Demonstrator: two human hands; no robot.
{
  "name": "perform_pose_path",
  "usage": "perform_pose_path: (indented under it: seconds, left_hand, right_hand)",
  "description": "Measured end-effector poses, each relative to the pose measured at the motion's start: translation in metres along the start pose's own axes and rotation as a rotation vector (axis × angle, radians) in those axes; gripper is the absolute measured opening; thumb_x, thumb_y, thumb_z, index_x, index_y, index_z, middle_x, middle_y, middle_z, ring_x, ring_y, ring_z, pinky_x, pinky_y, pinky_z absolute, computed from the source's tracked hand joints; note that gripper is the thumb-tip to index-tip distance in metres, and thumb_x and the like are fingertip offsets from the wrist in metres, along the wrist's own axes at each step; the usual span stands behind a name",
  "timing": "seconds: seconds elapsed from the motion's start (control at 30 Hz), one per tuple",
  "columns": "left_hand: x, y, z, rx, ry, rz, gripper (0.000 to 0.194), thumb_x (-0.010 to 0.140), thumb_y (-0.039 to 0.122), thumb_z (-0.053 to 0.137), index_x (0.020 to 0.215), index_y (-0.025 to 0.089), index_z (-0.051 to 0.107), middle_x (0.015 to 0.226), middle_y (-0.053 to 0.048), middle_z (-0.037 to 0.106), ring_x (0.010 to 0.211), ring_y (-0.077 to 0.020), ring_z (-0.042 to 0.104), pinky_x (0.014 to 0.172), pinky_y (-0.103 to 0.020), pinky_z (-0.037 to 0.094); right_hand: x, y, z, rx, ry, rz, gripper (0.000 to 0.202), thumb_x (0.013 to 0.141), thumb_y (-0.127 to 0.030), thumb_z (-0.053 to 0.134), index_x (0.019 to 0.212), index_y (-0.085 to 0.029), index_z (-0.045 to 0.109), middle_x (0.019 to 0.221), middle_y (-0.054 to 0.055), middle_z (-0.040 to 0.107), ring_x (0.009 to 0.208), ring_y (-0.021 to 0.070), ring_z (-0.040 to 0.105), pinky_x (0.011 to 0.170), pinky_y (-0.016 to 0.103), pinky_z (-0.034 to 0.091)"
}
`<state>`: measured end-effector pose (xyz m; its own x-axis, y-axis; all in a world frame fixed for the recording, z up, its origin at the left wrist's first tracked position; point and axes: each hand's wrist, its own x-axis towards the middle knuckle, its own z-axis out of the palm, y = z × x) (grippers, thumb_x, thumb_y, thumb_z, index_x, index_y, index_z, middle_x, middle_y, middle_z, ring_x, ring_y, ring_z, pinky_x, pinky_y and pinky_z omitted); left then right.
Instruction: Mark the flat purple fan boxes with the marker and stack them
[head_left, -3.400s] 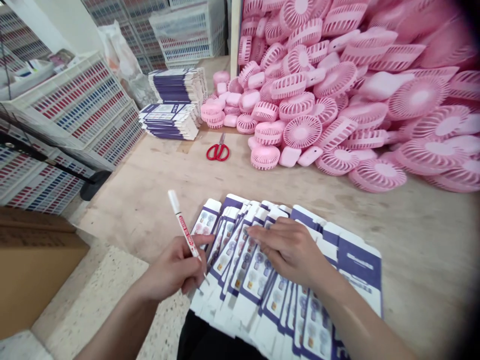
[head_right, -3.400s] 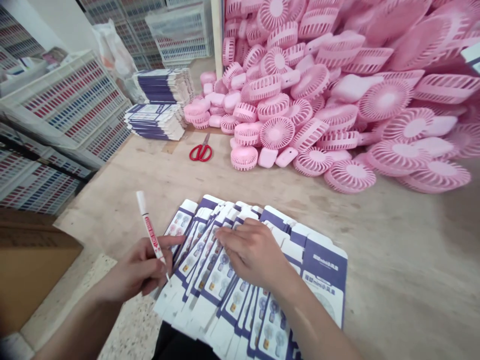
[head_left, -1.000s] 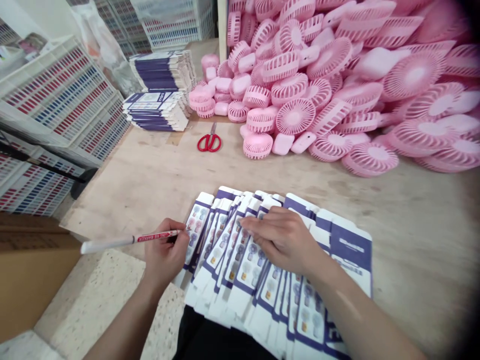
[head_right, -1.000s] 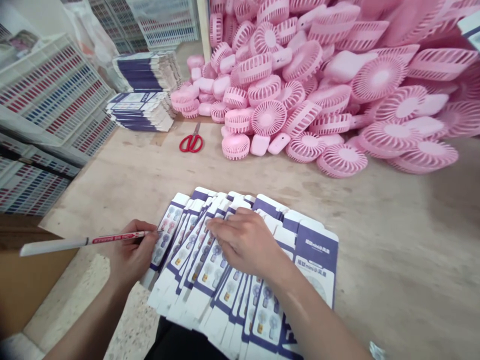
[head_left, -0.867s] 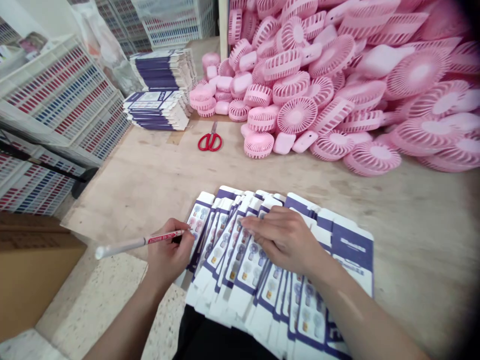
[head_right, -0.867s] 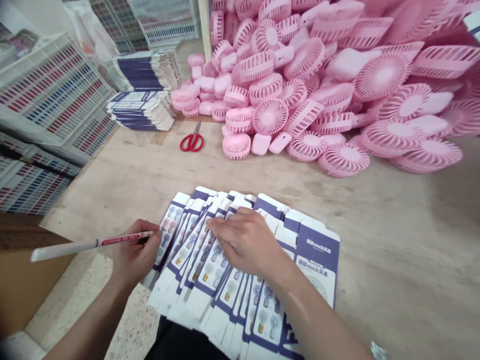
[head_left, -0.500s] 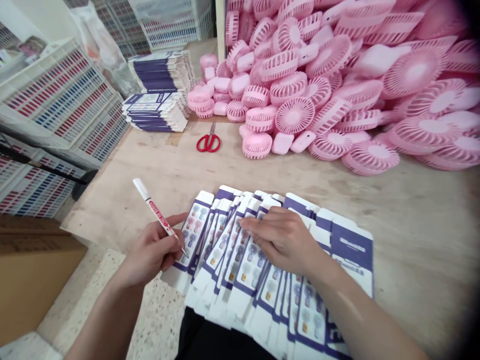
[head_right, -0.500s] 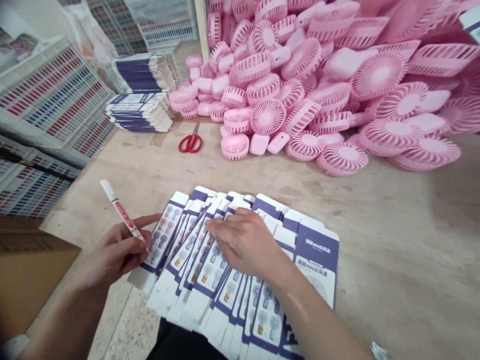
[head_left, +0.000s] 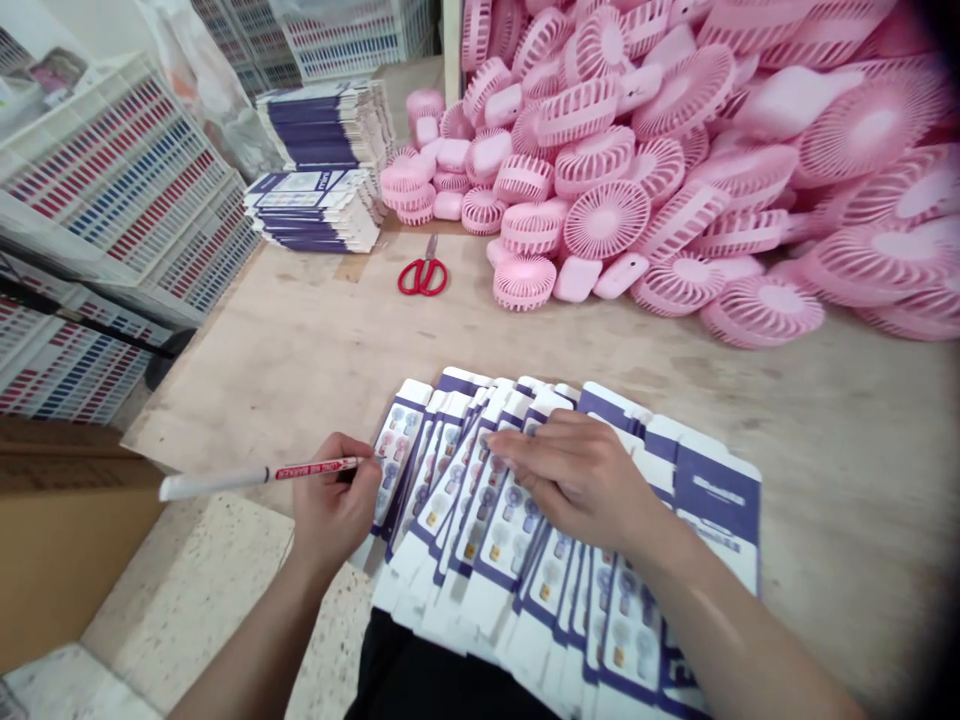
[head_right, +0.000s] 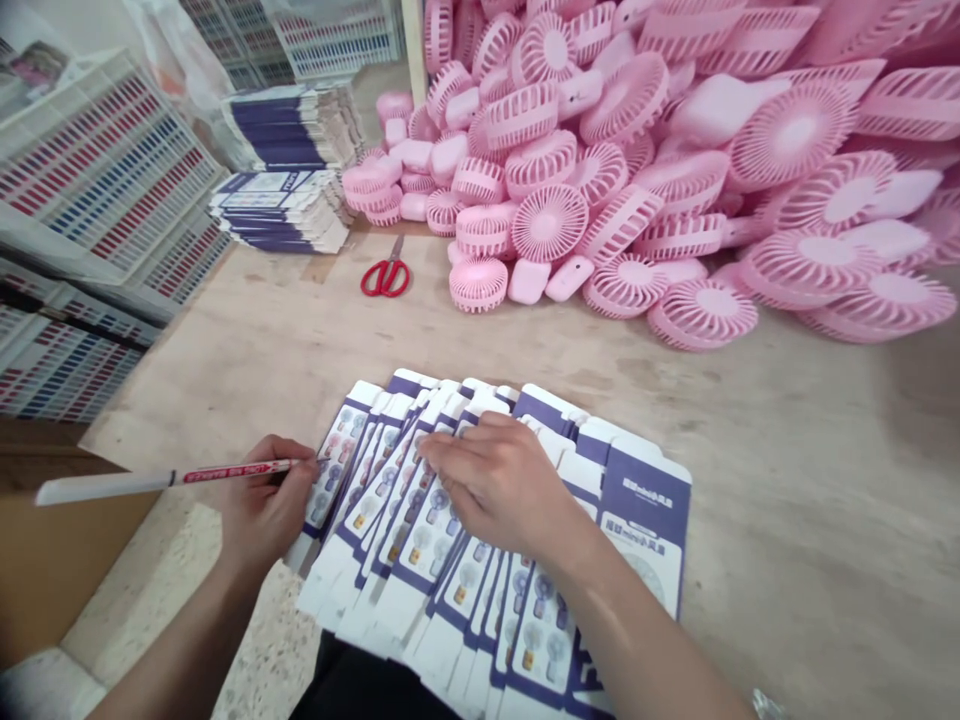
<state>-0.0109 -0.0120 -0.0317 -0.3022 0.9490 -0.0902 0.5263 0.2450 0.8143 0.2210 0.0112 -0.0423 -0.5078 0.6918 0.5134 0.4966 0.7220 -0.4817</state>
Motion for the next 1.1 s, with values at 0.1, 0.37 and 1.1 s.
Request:
perform_pose_path:
  seconds: [0.1, 0.37, 1.1]
  left_hand:
    - [-0.002, -0.001, 0.001, 0.08, -0.023, 0.039, 0.004, 0.067, 0.021, 0.055, 0.066, 0.019, 0.052, 0.044, 0.005, 0.043, 0.042, -0.01, 0.04, 0.041, -0.021, 0.028]
    - [0.015, 0.008, -0.02, -0.177, -0.246, -0.247, 0.02, 0.067, 0.019, 0.055, 0.085, 0.013, 0.059, 0.046, 0.005, 0.049, 0.037, -0.0068, 0.038, 0.037, -0.019, 0.026]
    - [0.002, -0.01, 0.001, 0.063, -0.041, 0.065, 0.003, 0.068, 0.018, 0.056, 0.066, 0.017, 0.054, 0.043, 0.006, 0.045, 0.039, -0.0075, 0.039, 0.037, -0.018, 0.028]
  right_hand:
    - [0.001, 0.0, 0.0, 0.006, -0.007, -0.001, 0.024, 0.077, -0.005, 0.044, 0.092, -0.017, 0.058, 0.068, -0.003, 0.065, 0.051, 0.0083, 0.048, 0.053, 0.025, 0.029]
    - [0.001, 0.0, 0.0, 0.001, 0.0, -0.015, 0.021, 0.078, -0.005, 0.044, 0.09, -0.014, 0.059, 0.057, -0.004, 0.058, 0.048, 0.0085, 0.045, 0.052, 0.025, 0.028]
    - [0.001, -0.001, -0.001, 0.004, 0.016, -0.021, 0.023, 0.076, -0.003, 0.045, 0.091, -0.014, 0.058, 0.059, -0.004, 0.059, 0.048, 0.0085, 0.044, 0.052, 0.025, 0.028]
